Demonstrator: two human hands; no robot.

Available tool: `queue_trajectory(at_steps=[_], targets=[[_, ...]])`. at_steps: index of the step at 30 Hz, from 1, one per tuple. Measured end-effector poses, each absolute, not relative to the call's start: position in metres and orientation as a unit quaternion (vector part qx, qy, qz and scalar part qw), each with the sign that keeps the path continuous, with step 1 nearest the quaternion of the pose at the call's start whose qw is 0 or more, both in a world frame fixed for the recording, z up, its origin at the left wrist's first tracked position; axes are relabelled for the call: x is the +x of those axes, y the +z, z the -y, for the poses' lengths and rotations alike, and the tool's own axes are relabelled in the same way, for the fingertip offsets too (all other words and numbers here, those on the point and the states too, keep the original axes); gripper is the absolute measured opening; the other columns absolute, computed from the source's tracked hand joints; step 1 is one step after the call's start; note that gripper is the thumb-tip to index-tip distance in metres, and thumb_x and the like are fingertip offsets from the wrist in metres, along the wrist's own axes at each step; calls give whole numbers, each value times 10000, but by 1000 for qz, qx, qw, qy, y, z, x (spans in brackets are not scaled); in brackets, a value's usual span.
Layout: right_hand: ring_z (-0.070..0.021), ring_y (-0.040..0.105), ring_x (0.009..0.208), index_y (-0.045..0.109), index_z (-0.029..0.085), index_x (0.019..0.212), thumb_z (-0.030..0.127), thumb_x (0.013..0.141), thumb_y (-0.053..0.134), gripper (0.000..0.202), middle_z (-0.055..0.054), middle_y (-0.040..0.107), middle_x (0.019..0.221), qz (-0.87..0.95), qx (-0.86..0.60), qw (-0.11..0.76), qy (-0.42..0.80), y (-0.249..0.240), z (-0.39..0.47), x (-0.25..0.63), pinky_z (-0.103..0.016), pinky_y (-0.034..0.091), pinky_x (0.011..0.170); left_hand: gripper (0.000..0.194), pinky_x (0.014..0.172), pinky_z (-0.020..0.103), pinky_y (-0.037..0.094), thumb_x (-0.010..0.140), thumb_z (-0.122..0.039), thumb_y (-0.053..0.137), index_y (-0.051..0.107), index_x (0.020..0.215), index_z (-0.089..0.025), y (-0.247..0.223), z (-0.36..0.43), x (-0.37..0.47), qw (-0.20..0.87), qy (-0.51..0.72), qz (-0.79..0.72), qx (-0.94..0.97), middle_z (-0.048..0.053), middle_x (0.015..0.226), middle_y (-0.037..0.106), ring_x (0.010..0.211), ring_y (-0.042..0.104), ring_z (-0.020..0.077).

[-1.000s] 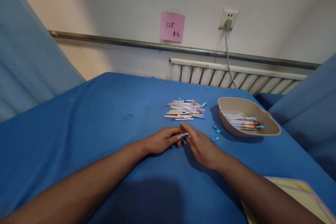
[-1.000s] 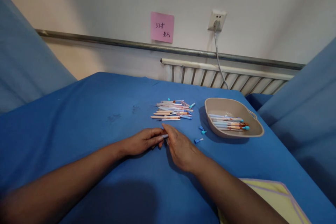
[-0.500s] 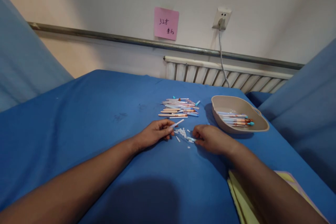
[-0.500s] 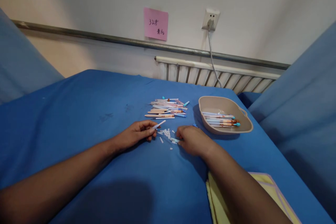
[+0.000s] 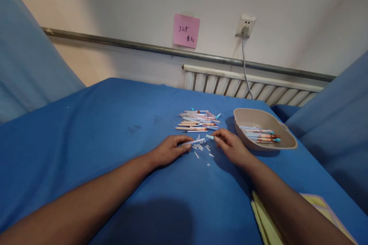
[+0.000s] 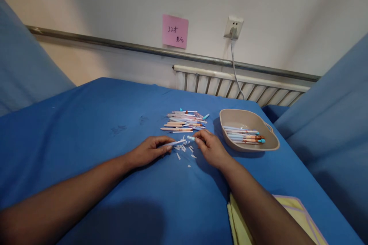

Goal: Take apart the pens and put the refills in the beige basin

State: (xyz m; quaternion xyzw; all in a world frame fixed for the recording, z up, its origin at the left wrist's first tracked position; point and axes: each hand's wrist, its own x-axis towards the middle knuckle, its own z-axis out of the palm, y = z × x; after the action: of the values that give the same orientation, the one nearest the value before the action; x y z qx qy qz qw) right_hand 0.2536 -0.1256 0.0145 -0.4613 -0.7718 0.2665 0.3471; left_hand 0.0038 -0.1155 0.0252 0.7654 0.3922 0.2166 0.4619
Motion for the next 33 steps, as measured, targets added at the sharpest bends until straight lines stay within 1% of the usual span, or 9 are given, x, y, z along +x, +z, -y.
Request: queue_trajectory(at_steps=[5,10,17,20,23,26,29,31,33], targets=[[-154,541,776,602,190,907,201,861,472,138,-27,579,835,798,-438,344,231,17,126,254,-281,433,716,288,814,276,439,864,-330,488,627,1065,-178,25,115,4,443,218,-388,778,20,942,659,864,573,157],[-162,559,813,606,196,909,192,868,474,138,-37,593,857,812,-423,337,220,17,126,254,-298,447,747,285,863,282,435,864,-319,501,627,1083,-187,24,116,4,430,223,-381,787,25,1042,670,941,586,168],[-175,572,866,584,212,988,181,885,472,155,-58,599,903,838,-387,327,203,17,140,235,-314,463,780,300,925,273,405,885,-329,482,625,1124,-218,24,124,7,420,221,-350,808,18,1109,662,1013,580,168],[-170,568,869,552,214,1016,165,897,444,168,-60,583,919,847,-369,325,199,16,145,229,-304,467,777,293,882,257,424,886,-337,480,636,1094,-204,27,127,9,436,223,-345,801,20,1067,670,962,586,160],[-171,556,878,524,208,1025,158,900,436,161,-64,572,926,853,-361,321,197,17,149,226,-300,465,772,303,785,236,448,878,-348,493,630,1090,-181,28,129,9,461,214,-349,787,14,935,675,821,584,134],[-175,554,862,504,201,1016,164,901,439,137,-71,562,923,859,-359,309,194,19,151,225,-302,466,757,323,687,208,441,878,-362,492,614,1107,-169,28,130,9,481,198,-350,779,-2,802,639,694,543,105],[-174,560,841,500,199,1001,176,905,439,116,-74,561,920,865,-356,302,185,21,152,225,-299,469,743,336,610,189,418,887,-380,469,605,1107,-164,27,132,9,491,188,-352,774,-11,741,600,631,511,91],[-176,568,842,511,197,1001,196,908,447,113,-76,571,922,871,-359,287,174,22,153,225,-294,467,739,346,598,187,413,895,-386,451,594,1117,-164,27,134,10,487,185,-345,780,-8,747,596,624,511,91],[-178,579,830,536,194,992,229,913,451,121,-73,592,904,877,-374,255,158,22,153,226,-288,458,725,337,643,199,427,905,-382,430,598,1107,-172,28,136,11,466,184,-327,801,4,782,613,668,535,103]])
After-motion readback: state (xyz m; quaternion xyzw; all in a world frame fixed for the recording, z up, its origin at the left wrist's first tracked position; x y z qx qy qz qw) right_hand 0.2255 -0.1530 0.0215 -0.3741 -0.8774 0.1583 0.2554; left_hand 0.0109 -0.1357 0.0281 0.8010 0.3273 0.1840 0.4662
